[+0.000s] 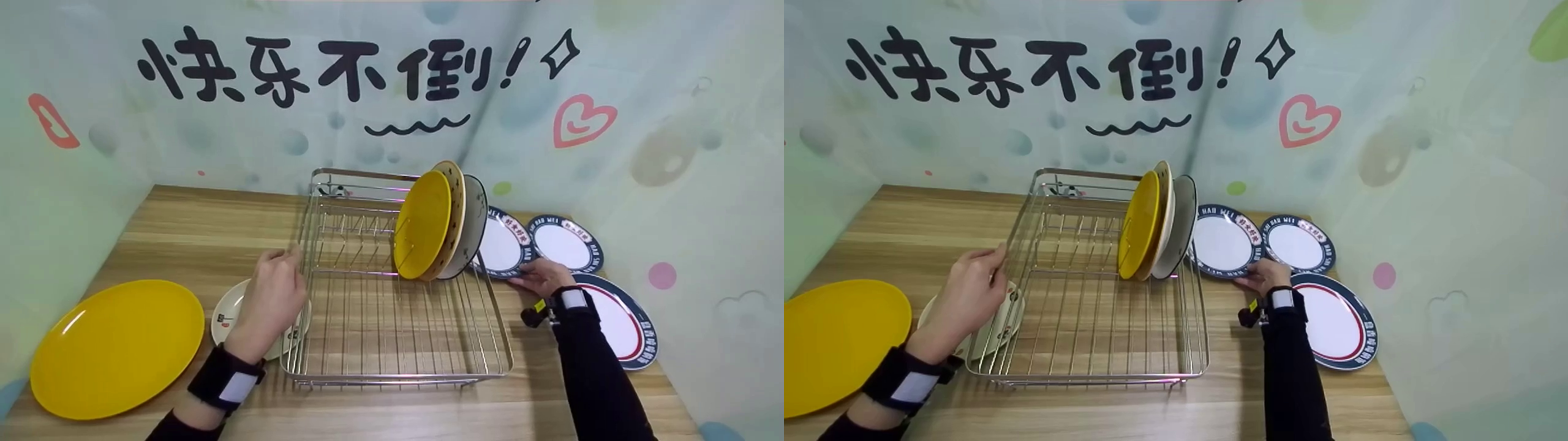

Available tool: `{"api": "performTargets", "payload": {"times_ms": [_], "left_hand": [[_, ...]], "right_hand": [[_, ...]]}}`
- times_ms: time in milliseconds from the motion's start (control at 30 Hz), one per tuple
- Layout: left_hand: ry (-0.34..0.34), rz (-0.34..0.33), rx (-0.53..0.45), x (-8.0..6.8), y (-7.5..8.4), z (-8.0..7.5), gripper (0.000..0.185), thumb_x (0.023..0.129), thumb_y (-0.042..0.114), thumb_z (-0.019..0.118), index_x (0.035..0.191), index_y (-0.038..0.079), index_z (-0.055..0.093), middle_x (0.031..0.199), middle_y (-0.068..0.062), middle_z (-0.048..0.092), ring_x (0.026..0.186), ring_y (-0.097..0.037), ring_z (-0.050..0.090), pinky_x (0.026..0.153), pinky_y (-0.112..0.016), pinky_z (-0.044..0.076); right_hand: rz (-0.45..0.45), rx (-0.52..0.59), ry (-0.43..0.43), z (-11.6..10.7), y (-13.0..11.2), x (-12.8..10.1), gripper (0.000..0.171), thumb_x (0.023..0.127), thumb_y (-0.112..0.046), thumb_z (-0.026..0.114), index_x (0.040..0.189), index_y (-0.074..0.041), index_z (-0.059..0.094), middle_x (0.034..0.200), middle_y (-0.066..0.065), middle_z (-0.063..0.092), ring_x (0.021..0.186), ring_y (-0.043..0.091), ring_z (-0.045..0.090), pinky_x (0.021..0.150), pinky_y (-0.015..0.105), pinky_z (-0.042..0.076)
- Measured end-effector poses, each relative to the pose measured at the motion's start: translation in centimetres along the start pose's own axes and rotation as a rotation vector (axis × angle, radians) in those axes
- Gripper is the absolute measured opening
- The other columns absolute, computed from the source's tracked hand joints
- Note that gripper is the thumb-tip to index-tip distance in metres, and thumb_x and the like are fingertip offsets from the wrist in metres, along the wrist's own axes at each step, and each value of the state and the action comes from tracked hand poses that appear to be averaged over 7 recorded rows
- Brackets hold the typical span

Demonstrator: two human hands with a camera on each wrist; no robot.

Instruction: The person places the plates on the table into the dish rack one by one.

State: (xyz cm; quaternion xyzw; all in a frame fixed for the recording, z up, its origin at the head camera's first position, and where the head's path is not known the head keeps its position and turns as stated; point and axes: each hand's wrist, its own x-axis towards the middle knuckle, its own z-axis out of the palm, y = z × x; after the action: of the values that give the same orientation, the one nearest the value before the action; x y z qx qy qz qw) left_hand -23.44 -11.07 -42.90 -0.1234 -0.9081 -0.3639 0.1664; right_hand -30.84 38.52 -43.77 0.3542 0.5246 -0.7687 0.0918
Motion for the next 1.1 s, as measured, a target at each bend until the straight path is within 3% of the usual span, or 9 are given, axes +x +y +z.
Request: {"api": "performTargets", "payload": {"times_ms": [300, 533, 767, 1100], "left_hand": [[-0.004, -0.007, 0.000, 0.02, 0.12, -0.19, 0.049, 0.086, -0.008, 0.054, 0.134, -0.013, 0.049, 0.127, -0.031, 0.057, 0.125, -0.047, 0.045, 0.091, -0.056, 0.051], [0.011, 0.022, 0.019, 0.06, 0.05, -0.25, 0.049, 0.084, -0.008, 0.056, 0.133, -0.016, 0.050, 0.126, -0.031, 0.057, 0.123, -0.046, 0.047, 0.099, -0.055, 0.046], [0.002, 0.001, 0.013, 0.03, 0.08, -0.30, 0.051, 0.085, -0.007, 0.057, 0.134, -0.015, 0.048, 0.128, -0.031, 0.056, 0.124, -0.046, 0.045, 0.096, -0.056, 0.048], [0.011, 0.031, 0.024, 0.09, 0.05, -0.29, 0.050, 0.083, -0.010, 0.057, 0.133, -0.017, 0.049, 0.121, -0.032, 0.060, 0.122, -0.048, 0.047, 0.101, -0.056, 0.044]], "right_hand": [[-0.005, 0.008, 0.008, -0.01, 0.04, -0.03, 0.032, 0.090, 0.020, 0.047, 0.114, -0.001, 0.043, 0.107, 0.015, 0.042, 0.081, 0.029, 0.065, 0.094, 0.042, 0.051], [-0.015, 0.004, 0.019, -0.03, 0.10, 0.19, 0.026, 0.091, 0.018, 0.049, 0.109, 0.000, 0.045, 0.102, 0.014, 0.046, 0.078, 0.027, 0.065, 0.093, 0.042, 0.053], [-0.018, 0.016, 0.016, 0.03, 0.27, 0.18, 0.026, 0.091, 0.017, 0.049, 0.111, 0.001, 0.047, 0.104, 0.016, 0.048, 0.081, 0.030, 0.067, 0.094, 0.042, 0.052], [-0.025, -0.008, 0.001, 0.25, 0.37, -0.45, 0.021, 0.092, 0.017, 0.048, 0.108, 0.004, 0.049, 0.100, 0.018, 0.052, 0.078, 0.029, 0.067, 0.094, 0.040, 0.051]]}}
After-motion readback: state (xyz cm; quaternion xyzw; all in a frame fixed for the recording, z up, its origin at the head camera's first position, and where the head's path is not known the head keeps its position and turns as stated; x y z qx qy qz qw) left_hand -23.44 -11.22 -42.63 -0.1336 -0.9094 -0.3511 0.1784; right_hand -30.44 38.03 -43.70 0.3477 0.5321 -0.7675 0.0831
